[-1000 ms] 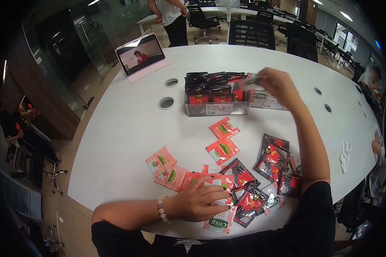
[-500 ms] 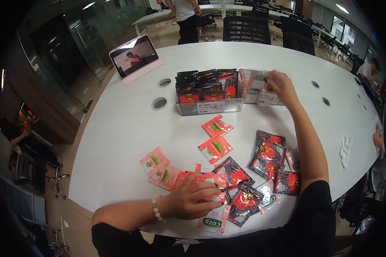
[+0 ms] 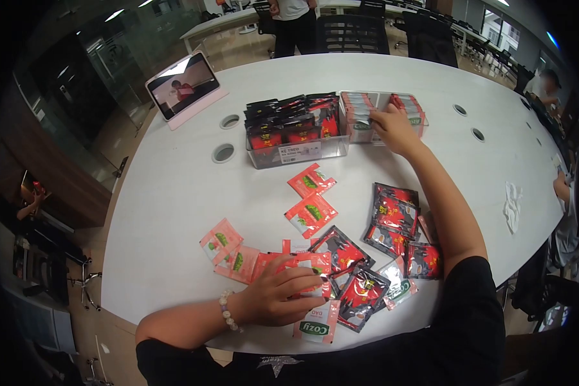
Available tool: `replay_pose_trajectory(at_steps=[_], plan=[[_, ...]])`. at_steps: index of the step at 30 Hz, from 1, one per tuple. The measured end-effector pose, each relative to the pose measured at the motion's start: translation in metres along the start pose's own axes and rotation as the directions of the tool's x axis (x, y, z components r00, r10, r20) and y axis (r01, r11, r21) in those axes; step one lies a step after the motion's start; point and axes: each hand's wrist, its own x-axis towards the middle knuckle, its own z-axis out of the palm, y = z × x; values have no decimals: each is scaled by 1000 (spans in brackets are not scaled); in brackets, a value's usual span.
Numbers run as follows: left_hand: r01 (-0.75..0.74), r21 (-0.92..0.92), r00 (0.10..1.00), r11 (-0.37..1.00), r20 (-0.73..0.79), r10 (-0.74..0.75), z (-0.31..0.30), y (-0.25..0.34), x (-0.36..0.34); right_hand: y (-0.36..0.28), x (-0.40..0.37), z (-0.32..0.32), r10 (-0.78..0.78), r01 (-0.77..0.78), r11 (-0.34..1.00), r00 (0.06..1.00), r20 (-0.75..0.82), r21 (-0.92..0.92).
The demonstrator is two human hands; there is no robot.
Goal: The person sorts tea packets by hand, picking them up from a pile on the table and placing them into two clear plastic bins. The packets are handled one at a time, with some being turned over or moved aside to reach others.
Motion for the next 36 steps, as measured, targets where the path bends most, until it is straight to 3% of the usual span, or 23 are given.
replay_pose_trajectory(at_steps=[3, 5, 7, 9, 11, 12, 15, 17, 19, 25, 26, 27, 29, 34, 36], plan=[[-16, 26, 1000, 1000, 5, 16, 4, -1, -2, 6, 0, 6, -117, 96, 973, 989, -91, -211], [-29, 54, 1000, 998, 4, 29, 4, -2, -2, -2, 0, -18, -110, 66, 976, 971, -210, -208], [-26, 52, 1000, 998, 10, 26, 3, -2, -3, -15, -2, -71, -126, 78, 986, 931, -343, -148], [-19, 46, 1000, 999, 10, 19, 4, -1, -3, -35, -21, -125, -27, 115, 968, 930, -366, 222], [-16, 40, 1000, 999, 7, 16, 4, -2, -4, -44, -50, -169, -101, 136, 963, 983, -155, 233], [-17, 38, 1000, 999, 5, 17, 4, -3, -4, -45, -65, -178, -93, 84, 971, 995, 26, 223], [-16, 17, 1000, 1000, -1, 16, 4, -3, -3, -34, -111, -166, 53, -171, 965, 868, 494, 197], [9, -12, 1000, 1000, 2, -9, 2, -2, -2, -18, -167, -125, 419, -303, 905, 753, 508, -297], [-3, -17, 1000, 1000, -18, 3, 4, -3, -1, -28, -177, -116, 509, -458, 855, 659, 553, -241], [7, -10, 999, 1000, -31, -8, 3, -1, 1, -10, -187, -97, 392, -560, 774, 790, 471, 295], [3, -7, 999, 1000, -32, -3, 4, -1, 0, -1, -185, -94, 376, -529, 750, 834, 403, 397], [-4, -5, 999, 1000, -33, 3, 4, -1, -1, 6, -181, -93, 367, -529, 617, 849, 382, 583], [-10, 6, 1000, 1000, -25, 10, 3, -1, -2, 18, -166, -94, 389, -426, 562, 893, 227, 709], [-25, 6, 999, 1000, -25, 25, 3, -1, -2, 38, -97, -118, 395, -313, 661, 918, 38, 682], [-35, 1, 999, 999, -28, 35, 4, -2, -2, 44, -60, -114, 290, -158, 735, 952, -95, 659]])
